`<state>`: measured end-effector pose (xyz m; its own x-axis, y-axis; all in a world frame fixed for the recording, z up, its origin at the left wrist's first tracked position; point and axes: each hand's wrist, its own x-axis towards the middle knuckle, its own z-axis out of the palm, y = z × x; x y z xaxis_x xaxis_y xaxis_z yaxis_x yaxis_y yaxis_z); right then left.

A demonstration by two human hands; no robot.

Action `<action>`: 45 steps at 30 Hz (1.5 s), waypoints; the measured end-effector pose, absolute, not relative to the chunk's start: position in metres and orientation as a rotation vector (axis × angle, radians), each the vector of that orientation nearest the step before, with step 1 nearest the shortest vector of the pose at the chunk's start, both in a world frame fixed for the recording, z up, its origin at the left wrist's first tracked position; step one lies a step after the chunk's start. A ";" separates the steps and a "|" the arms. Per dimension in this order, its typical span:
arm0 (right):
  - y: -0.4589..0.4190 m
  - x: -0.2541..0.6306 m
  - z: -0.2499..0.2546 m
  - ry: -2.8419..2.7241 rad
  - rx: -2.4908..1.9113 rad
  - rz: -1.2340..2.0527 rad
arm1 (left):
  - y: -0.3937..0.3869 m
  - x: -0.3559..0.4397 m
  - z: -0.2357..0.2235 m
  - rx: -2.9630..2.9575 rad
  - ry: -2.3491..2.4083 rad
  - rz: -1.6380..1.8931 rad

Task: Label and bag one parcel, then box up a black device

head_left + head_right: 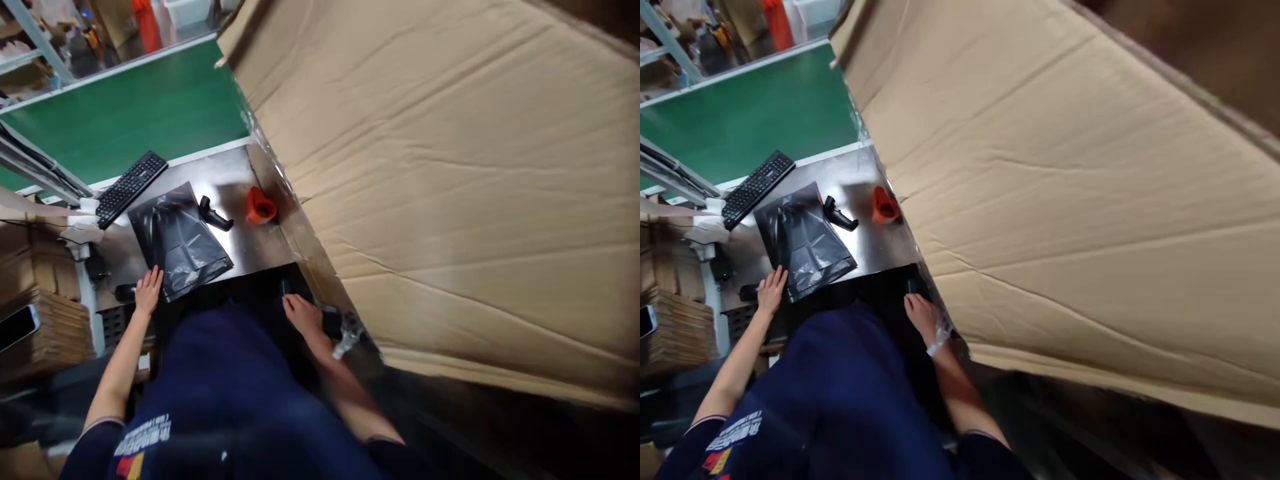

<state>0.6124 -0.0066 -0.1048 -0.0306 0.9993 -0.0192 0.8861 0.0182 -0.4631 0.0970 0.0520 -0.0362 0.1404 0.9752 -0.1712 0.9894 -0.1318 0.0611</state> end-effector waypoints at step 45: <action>0.152 0.499 -0.092 -1.990 -1.132 1.497 | -0.001 0.059 -0.003 0.811 1.848 0.756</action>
